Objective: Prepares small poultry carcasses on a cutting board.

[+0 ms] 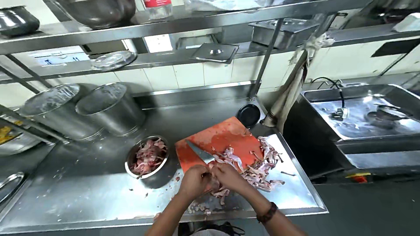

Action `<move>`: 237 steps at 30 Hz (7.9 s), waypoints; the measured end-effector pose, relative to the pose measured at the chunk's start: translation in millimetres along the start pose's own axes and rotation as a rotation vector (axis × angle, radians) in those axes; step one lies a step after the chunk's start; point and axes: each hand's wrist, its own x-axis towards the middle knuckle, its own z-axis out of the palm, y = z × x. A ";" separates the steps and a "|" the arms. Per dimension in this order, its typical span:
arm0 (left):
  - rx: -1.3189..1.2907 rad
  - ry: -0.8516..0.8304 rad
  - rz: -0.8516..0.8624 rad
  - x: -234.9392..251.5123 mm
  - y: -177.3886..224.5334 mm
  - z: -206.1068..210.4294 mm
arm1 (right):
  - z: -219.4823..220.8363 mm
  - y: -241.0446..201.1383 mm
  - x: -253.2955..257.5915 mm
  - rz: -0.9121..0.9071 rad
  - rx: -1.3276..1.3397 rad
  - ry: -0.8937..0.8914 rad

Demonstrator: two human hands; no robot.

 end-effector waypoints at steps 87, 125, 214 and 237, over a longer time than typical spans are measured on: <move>0.134 -0.296 -0.496 23.8 -76.9 13.4 | 137.4 24.6 -66.3 0.566 -0.378 0.065; -0.025 -0.111 -0.258 -61.9 -76.3 61.0 | 113.6 72.3 -102.9 0.563 -0.349 -0.059; -0.064 0.116 -0.497 -5.5 -86.2 29.7 | 102.4 26.3 -60.4 0.491 -0.425 -0.084; 0.156 -0.351 -0.549 2.7 -57.2 -7.7 | 123.4 26.4 -64.7 0.506 -0.327 -0.125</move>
